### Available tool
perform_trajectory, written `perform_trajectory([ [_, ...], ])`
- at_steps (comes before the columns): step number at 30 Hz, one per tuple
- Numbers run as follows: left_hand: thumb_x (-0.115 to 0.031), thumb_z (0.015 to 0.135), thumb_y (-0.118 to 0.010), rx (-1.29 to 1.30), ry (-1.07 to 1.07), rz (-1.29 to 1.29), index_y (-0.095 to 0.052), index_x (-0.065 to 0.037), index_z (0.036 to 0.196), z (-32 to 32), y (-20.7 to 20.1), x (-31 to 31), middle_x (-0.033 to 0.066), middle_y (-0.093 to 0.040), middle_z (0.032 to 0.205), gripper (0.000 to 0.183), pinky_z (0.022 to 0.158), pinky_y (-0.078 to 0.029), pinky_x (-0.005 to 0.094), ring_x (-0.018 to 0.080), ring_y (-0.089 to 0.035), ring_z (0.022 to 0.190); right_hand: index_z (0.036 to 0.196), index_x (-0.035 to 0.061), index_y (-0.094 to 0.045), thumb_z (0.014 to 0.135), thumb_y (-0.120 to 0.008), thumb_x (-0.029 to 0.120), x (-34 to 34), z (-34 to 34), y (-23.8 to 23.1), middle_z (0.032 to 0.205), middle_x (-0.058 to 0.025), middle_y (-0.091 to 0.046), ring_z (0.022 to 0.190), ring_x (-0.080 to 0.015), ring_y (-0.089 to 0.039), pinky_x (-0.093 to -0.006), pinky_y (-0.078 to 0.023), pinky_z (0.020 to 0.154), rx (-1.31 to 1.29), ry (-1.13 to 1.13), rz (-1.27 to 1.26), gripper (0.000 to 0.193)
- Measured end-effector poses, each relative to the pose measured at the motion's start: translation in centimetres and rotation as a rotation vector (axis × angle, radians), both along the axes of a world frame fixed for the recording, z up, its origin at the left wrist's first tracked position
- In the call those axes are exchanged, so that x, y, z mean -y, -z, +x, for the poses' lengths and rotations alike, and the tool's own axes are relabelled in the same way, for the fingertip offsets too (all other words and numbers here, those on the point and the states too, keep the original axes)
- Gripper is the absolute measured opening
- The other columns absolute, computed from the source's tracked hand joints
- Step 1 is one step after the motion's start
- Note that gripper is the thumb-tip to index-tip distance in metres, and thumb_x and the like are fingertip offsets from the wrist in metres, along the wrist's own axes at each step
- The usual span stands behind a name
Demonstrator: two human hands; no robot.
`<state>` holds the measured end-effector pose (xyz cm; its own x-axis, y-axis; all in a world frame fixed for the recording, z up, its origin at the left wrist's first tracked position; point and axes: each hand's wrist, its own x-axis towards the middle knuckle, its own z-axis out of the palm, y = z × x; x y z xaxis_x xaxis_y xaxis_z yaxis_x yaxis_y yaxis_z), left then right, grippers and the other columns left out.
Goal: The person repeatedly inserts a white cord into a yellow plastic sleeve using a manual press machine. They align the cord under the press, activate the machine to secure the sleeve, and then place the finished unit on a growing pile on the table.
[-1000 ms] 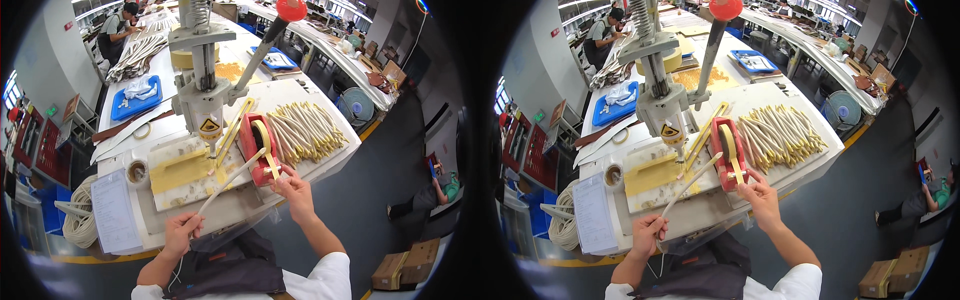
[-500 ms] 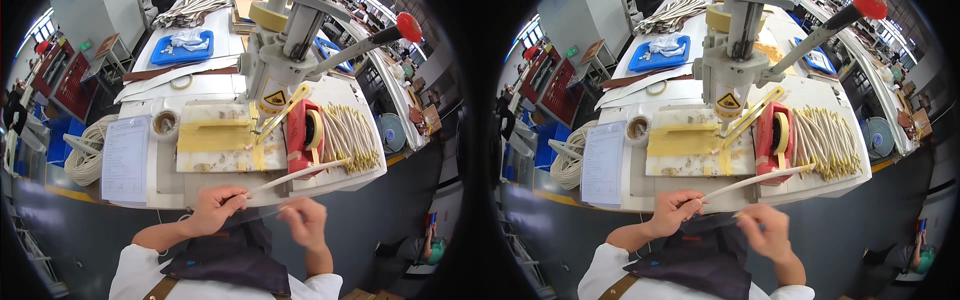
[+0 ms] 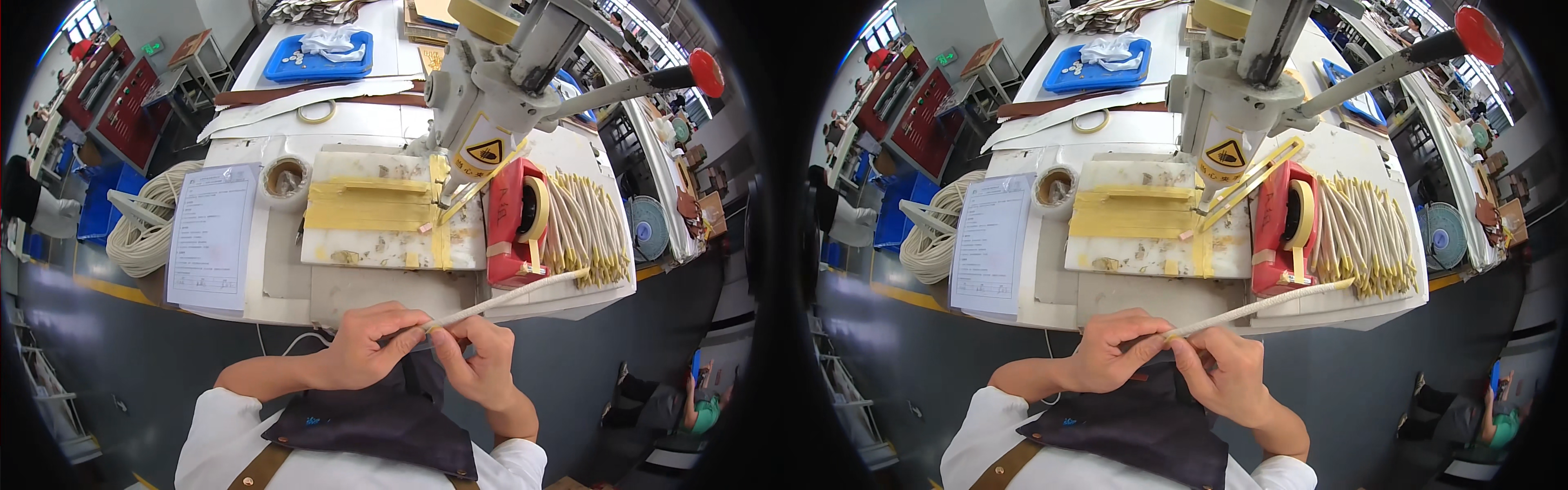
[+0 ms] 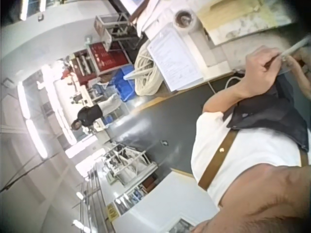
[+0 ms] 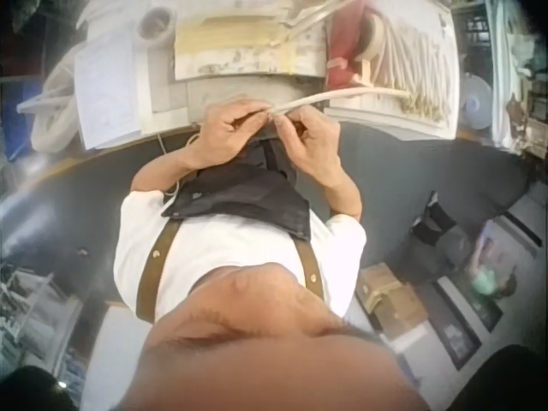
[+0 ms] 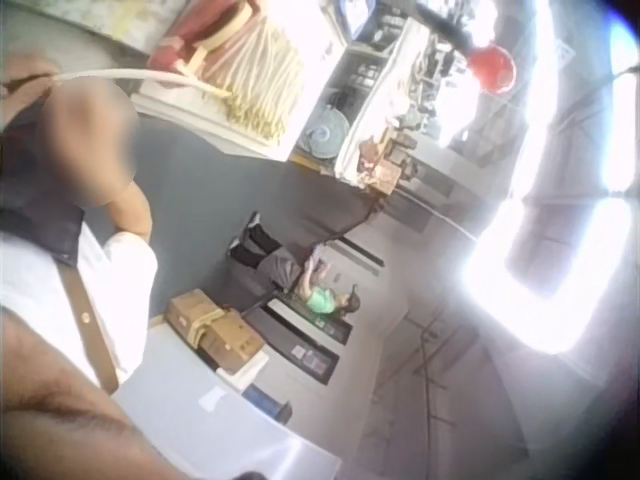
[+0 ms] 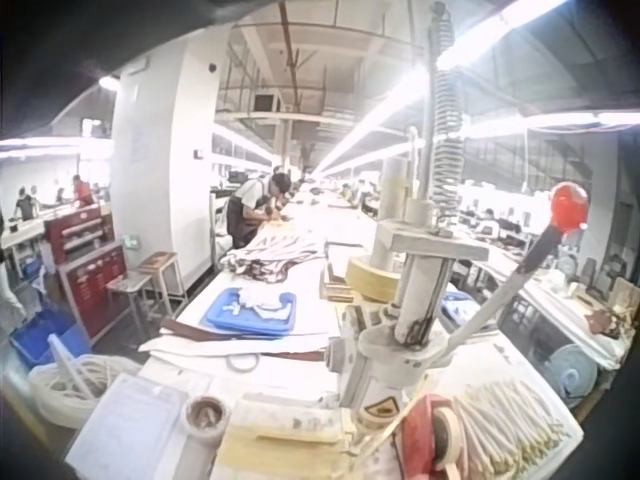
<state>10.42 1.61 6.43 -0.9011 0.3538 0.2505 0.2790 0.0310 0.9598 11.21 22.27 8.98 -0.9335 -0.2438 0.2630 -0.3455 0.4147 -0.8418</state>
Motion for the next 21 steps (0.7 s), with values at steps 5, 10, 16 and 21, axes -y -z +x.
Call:
perform_trajectory([
  [5, -0.009, 0.1, -0.067, 0.021, 0.014, 0.032, -0.072, 0.0, 0.11, 0.1, -0.2, -0.1, 0.0067, -0.067, 0.087, 0.015, 0.061, -0.048, 0.0253, 0.01, -0.062, 0.071, 0.081, 0.0015, -0.067, 0.089, -0.078, 0.01, -0.1, 0.0, -0.1, 0.068, -0.0077, -0.068, 0.052, -0.0146, -0.067, -0.0261, -0.05, 0.047, -0.026, 0.006, 0.034, 0.016],
  [10, -0.014, 0.099, -0.069, 0.308, 0.122, 0.264, -0.074, 0.0, 0.099, -0.4, 0.6, -0.1, 0.0025, -0.067, 0.083, 0.015, 0.06, -0.045, 0.0238, 0.0069, -0.057, 0.068, 0.085, 0.0028, -0.07, 0.085, -0.081, 0.01, -0.2, 0.2, -0.6, 0.08, -0.0089, -0.071, 0.059, -0.0181, -0.069, -0.0284, -0.052, 0.053, -0.122, -0.054, 0.093, 0.013],
  [16, -0.018, 0.098, -0.072, 0.36, 0.086, 0.212, -0.068, -0.003, 0.101, 0.1, -0.8, -0.5, 0.0016, -0.065, 0.077, 0.016, 0.048, -0.042, 0.0224, 0.0043, -0.053, 0.055, 0.087, 0.0061, -0.071, 0.075, -0.085, 0.012, -1.3, 0.0, -0.7, 0.092, -0.0082, -0.073, 0.066, -0.0217, -0.069, -0.0305, -0.053, 0.058, -0.325, -0.128, 0.231, 0.019],
  [21, -0.012, 0.085, -0.082, -0.678, -0.167, -0.118, -0.067, -0.001, 0.1, 0.1, 0.7, -1.2, 0.0062, -0.064, 0.073, 0.024, 0.045, -0.046, 0.0283, 0.0178, -0.058, 0.053, 0.086, 0.0055, -0.071, 0.071, -0.085, 0.009, -1.7, -0.1, -0.8, 0.095, -0.0094, -0.074, 0.067, -0.0227, -0.069, -0.0308, -0.053, 0.058, -0.336, -0.118, 0.24, 0.021],
])
